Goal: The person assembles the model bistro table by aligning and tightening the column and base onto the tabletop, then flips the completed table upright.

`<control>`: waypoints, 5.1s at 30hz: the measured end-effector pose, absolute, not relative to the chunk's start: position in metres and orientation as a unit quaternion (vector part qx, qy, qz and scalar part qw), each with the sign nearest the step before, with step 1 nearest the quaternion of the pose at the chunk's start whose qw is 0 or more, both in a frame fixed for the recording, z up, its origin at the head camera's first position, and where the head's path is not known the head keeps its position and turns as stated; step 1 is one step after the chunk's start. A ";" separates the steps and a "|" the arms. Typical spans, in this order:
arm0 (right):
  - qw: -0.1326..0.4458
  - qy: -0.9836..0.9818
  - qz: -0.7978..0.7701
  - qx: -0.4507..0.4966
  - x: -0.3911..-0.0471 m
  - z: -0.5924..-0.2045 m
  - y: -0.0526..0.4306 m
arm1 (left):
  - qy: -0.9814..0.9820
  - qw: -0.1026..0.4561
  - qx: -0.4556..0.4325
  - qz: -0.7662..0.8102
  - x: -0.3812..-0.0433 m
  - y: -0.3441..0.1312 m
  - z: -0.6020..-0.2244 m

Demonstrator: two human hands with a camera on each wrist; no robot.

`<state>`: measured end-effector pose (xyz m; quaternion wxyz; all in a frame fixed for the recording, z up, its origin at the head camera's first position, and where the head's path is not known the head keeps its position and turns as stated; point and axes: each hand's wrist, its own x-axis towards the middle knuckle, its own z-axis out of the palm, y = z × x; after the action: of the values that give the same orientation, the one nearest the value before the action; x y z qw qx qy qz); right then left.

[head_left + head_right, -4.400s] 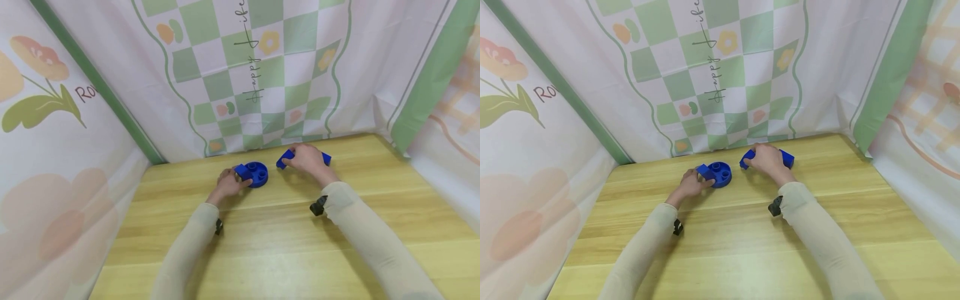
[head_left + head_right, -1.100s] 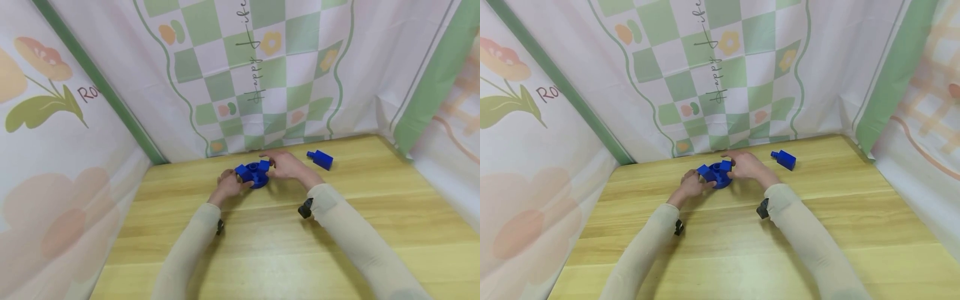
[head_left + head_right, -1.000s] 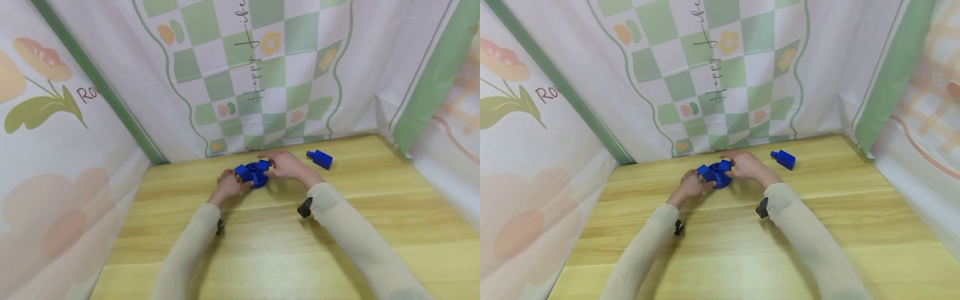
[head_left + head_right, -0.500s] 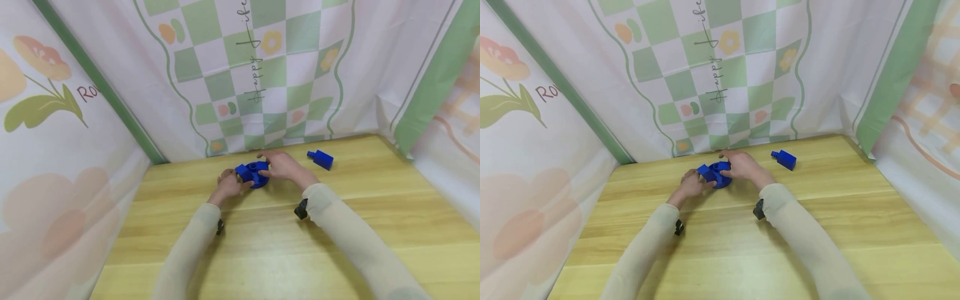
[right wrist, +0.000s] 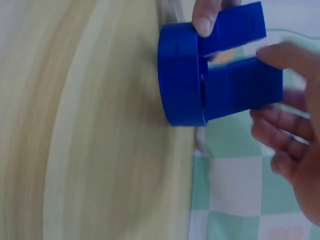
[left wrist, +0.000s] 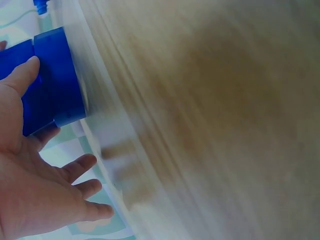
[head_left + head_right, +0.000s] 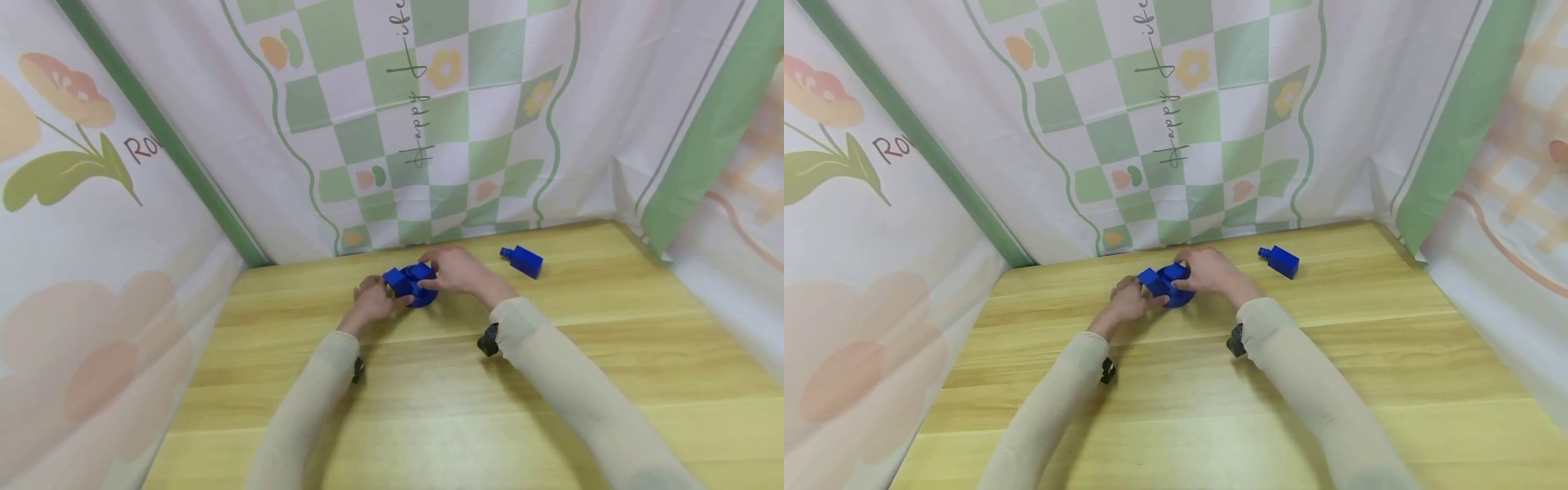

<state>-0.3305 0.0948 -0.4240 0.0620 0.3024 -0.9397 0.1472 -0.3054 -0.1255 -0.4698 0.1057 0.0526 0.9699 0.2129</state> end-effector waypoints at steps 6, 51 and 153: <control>0.073 -0.952 0.160 0.251 -0.332 -0.426 0.087 | 0.972 0.109 0.064 0.200 -0.305 -0.123 -0.470; 0.038 -0.970 0.138 0.198 -0.324 -0.421 0.102 | 0.970 0.103 0.058 0.212 -0.303 -0.126 -0.469; -0.033 -0.958 0.168 0.230 -0.326 -0.428 0.186 | 0.963 0.030 0.026 0.267 -0.303 -0.122 -0.468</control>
<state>-0.3264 0.1859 -0.4283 -0.0332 0.2304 -0.9578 0.1684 -0.3026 -0.1216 -0.4676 0.0296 0.0263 0.9628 0.2672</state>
